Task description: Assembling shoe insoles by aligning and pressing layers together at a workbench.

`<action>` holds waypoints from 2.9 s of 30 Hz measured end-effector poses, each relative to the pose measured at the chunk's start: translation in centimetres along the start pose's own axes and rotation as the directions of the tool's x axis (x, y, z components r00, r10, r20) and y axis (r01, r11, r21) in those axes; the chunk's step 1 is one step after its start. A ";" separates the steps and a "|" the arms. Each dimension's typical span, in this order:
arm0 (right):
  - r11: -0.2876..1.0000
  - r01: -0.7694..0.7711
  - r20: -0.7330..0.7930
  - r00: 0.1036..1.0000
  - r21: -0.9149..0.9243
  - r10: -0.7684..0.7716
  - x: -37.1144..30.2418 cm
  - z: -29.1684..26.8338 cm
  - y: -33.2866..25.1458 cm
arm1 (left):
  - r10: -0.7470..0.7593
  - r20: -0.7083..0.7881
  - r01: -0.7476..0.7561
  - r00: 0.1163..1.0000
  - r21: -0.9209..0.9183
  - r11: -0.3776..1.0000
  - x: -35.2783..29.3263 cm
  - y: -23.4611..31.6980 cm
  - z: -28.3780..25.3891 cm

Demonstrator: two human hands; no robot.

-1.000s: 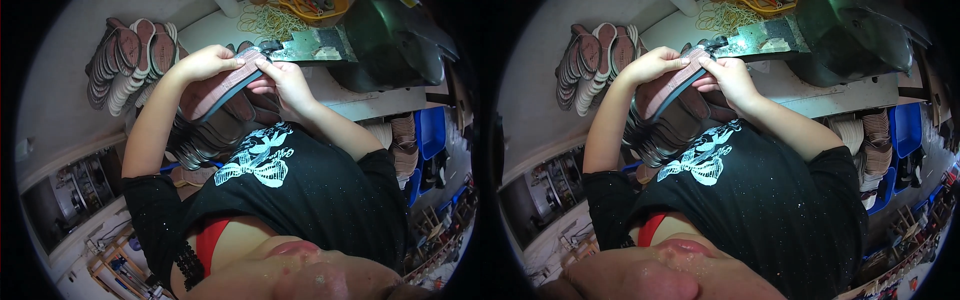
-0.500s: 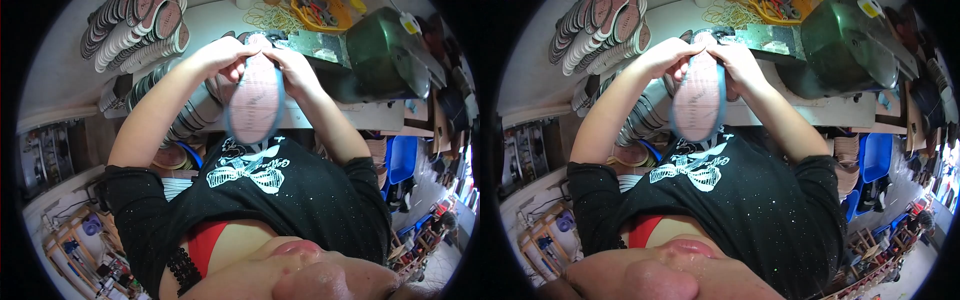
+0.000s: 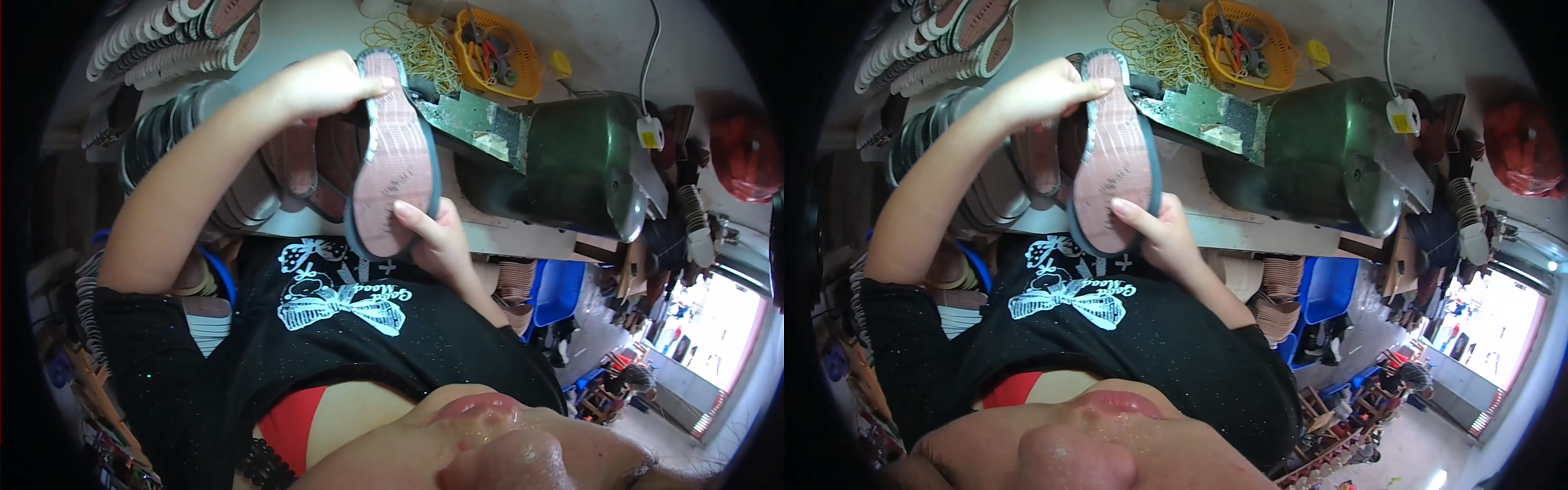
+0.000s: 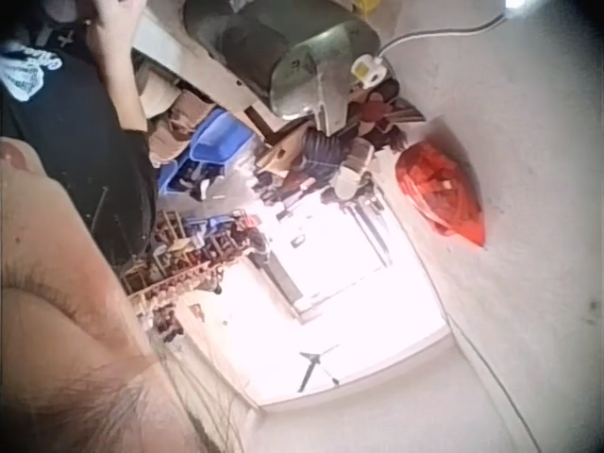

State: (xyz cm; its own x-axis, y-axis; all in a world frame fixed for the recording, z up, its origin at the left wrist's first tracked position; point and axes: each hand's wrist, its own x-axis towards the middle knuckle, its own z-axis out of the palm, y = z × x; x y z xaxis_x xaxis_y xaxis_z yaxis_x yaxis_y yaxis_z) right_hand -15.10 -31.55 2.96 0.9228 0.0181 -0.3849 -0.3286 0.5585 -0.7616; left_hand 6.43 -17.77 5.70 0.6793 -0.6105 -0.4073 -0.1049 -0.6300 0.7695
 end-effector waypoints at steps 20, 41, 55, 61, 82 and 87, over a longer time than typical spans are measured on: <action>0.975 -0.187 0.111 0.973 -0.120 0.200 5.4 2.2 0.4 | 0.153 0.072 -0.074 0.986 -0.633 0.771 2.0 -1.9 0.2; 0.985 0.127 -0.249 0.956 -0.115 -0.152 8.4 3.3 -1.2 | 0.338 0.773 -0.527 0.537 -0.006 0.850 12.5 1.5 -6.4; 0.995 0.073 -0.153 0.985 -0.064 -0.082 8.2 3.8 -1.9 | 0.257 0.422 -0.278 0.869 -0.014 0.961 4.3 -1.6 -5.8; 0.992 0.091 -0.165 0.981 -0.086 -0.105 8.3 3.7 -1.9 | 0.352 0.299 -0.365 0.887 -0.012 0.931 2.9 -3.2 -5.2; 0.927 0.000 -0.037 0.999 -0.375 -0.015 5.4 2.5 -2.6 | 0.032 0.112 0.022 0.993 -0.454 0.891 -3.7 -1.7 1.1; 0.936 0.114 -0.075 0.986 -0.333 -0.147 5.4 2.0 -1.4 | 0.023 0.140 0.024 0.990 -0.322 0.946 -3.0 -1.5 0.5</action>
State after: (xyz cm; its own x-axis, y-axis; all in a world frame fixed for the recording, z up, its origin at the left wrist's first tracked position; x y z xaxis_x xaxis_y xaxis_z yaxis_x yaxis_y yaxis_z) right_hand -9.23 -30.60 2.97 0.9434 -0.1263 -0.3066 -0.2692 0.2483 -0.9305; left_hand 4.20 -15.21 5.58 0.5681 -0.6859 -0.4547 0.1510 -0.4563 0.8769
